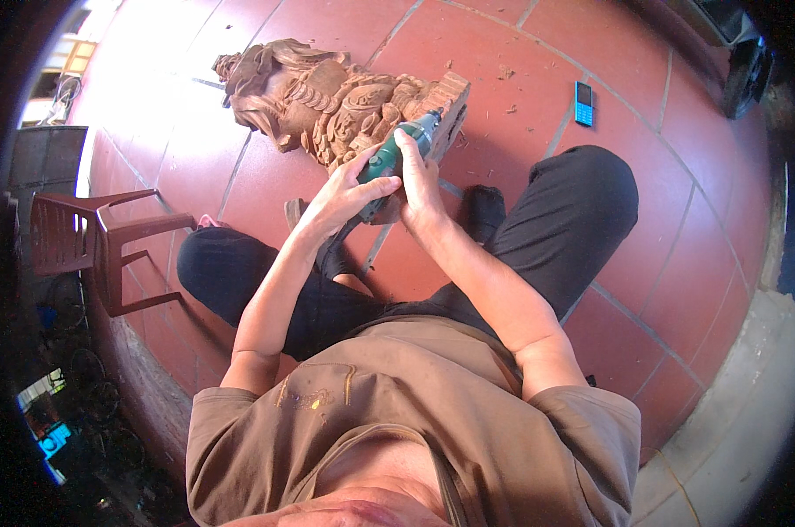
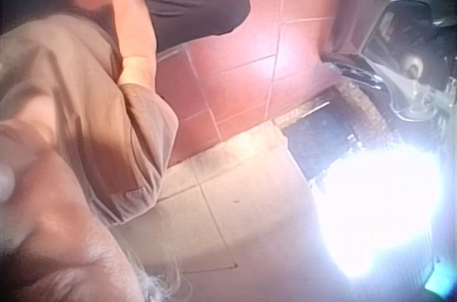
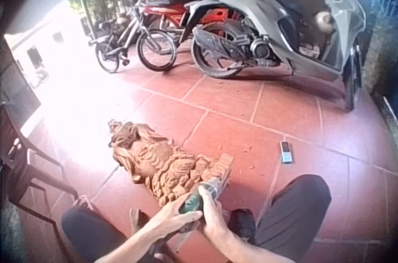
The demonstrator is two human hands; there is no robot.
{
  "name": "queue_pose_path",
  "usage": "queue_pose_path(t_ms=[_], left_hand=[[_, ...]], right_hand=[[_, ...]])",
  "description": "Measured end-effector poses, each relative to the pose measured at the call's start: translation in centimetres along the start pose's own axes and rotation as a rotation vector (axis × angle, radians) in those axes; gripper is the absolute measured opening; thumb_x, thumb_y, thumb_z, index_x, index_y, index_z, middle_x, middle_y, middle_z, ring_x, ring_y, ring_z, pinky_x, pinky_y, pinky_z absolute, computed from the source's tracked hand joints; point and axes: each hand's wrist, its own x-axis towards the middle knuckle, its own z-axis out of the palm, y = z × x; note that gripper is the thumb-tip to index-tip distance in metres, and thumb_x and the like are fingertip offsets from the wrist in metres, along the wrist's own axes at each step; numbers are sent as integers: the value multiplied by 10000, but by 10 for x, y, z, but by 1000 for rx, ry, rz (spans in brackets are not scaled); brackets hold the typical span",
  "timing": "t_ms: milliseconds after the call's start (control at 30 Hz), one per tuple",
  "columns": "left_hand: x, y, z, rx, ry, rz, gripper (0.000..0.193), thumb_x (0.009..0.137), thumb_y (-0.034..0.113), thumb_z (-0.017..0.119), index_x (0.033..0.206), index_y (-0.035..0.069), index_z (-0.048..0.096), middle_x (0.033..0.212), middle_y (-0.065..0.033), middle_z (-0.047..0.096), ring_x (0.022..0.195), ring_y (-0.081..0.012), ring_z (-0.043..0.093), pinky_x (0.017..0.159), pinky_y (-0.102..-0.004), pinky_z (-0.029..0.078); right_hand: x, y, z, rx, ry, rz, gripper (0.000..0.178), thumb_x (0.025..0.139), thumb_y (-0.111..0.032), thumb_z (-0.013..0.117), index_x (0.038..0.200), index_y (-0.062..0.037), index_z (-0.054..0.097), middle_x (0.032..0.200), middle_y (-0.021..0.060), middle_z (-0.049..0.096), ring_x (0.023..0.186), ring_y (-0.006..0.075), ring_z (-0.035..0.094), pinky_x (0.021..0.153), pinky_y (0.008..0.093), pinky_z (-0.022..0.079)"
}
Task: The person sits on the floor and uses a rotary tool to carve details into a wooden sculpture. They pause to brush away wood shavings and inspect the work, then resume carving.
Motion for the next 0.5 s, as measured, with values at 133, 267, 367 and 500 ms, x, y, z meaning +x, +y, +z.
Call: queue_pose_path(t_ms=[133, 267, 367, 500], left_hand=[[-3, 2, 1, -54, 23, 7, 647, 810, 263, 709, 1335, -9, 445, 1123, -111, 595, 1019, -149, 548, 887, -286, 444], [-1, -4, -1, -43, 52, -2, 674, 797, 283, 705, 1340, -12, 436, 1108, -123, 602, 999, -169, 566, 880, -300, 451], [2, -9, -2, -28, 86, 49, 706, 783, 305, 703, 1349, -13, 425, 1110, -145, 608, 994, -188, 582, 869, -313, 460], [2, -8, 0, -78, 106, 78, 601, 821, 207, 690, 1320, -25, 449, 1097, -93, 594, 985, -129, 545, 867, -272, 449]], right_hand=[[-1, 0, 6, -14, 8, -10, 406, 813, -352, 700, 1024, -31, 570, 904, 50, 577, 759, 151, 587, 661, 312, 515], [5, 3, 9, 1, -24, -31, 400, 814, -346, 701, 1021, -28, 576, 908, 52, 583, 753, 149, 588, 654, 304, 514], [5, 1, 11, 6, -34, -11, 387, 818, -336, 701, 1019, -28, 580, 899, 50, 588, 741, 148, 592, 641, 295, 512], [11, 3, 12, 20, -30, -6, 369, 825, -322, 699, 1015, -27, 583, 886, 46, 594, 728, 146, 597, 633, 288, 515]])
